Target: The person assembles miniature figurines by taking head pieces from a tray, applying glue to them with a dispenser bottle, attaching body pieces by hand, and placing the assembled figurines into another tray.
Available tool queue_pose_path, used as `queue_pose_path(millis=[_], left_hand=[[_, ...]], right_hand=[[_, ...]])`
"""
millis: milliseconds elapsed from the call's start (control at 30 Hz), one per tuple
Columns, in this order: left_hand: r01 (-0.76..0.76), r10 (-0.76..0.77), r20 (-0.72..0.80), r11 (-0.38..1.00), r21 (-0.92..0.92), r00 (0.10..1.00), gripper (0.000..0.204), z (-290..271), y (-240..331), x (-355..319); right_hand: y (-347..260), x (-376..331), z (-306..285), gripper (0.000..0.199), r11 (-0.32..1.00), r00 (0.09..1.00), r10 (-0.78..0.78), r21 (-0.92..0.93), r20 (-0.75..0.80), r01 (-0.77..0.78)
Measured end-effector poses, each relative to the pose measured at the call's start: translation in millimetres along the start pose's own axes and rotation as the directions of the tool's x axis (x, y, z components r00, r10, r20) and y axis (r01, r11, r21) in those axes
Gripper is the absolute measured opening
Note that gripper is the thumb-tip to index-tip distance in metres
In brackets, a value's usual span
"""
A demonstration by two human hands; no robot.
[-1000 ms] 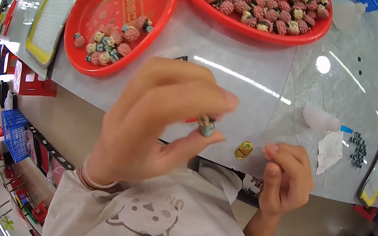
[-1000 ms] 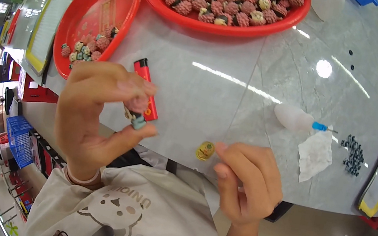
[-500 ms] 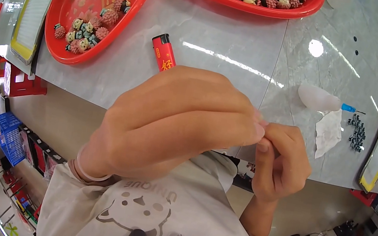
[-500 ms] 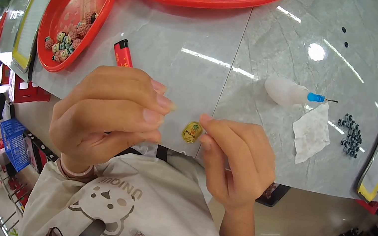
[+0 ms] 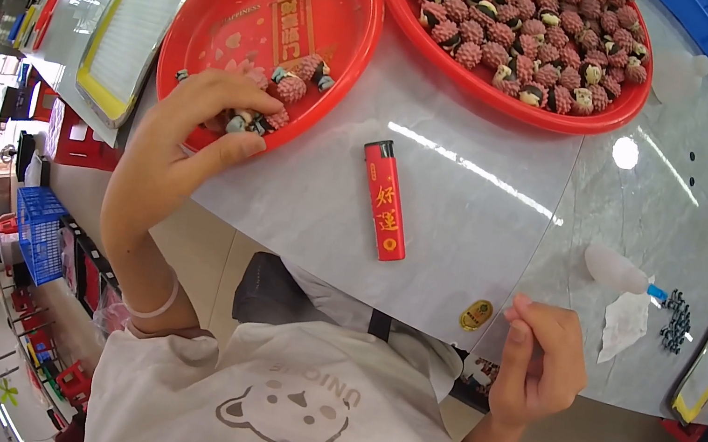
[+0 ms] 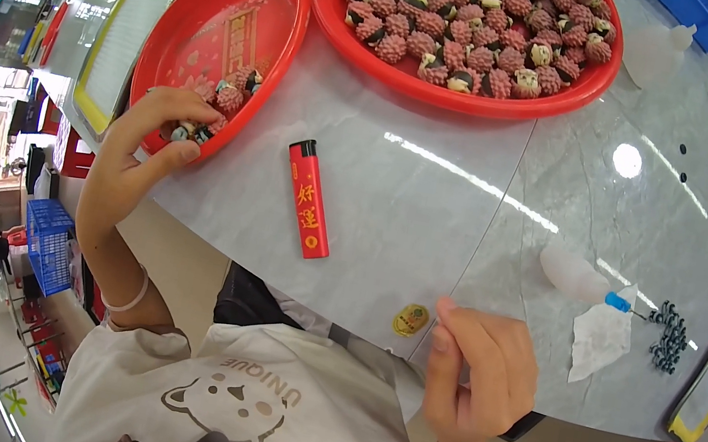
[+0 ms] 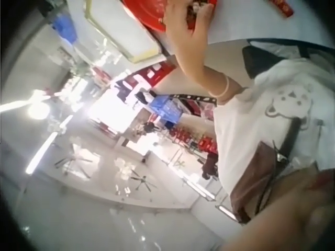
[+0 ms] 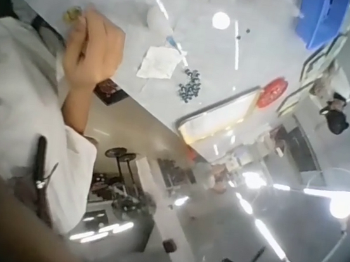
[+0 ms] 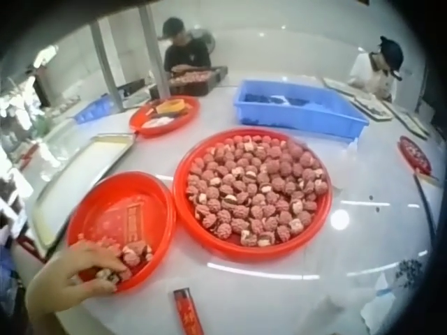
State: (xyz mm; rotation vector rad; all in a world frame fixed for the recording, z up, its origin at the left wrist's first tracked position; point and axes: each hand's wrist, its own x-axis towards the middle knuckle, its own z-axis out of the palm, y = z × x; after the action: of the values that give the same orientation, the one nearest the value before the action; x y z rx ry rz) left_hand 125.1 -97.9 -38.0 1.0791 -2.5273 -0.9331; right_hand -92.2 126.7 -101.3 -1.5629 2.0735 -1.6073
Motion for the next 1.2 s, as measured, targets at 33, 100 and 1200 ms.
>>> queue_pose_path(millis=[33,100,1200], left_hand=[[-0.008,0.009,-0.015,0.999,0.053,1.0,0.022,0.9,-1.4,1.5],[-0.02,0.024,-0.036,0.994,0.109,0.999,0.021,0.7,-7.2,5.5],[-0.637,0.622,0.165,0.769,0.052,0.765,0.024,32.4,94.1,194.1]], right_hand=[[-0.7,0.2,-1.3,0.012,1.0,0.999,0.006,-0.004,0.031,-0.006],[-1.8,0.2,-2.1,0.01,1.0,0.998,0.005,-0.007,0.058,-0.005],[-0.2,0.9,-12.0,0.009,0.996,0.997,0.075,0.056,-0.007,-0.074]])
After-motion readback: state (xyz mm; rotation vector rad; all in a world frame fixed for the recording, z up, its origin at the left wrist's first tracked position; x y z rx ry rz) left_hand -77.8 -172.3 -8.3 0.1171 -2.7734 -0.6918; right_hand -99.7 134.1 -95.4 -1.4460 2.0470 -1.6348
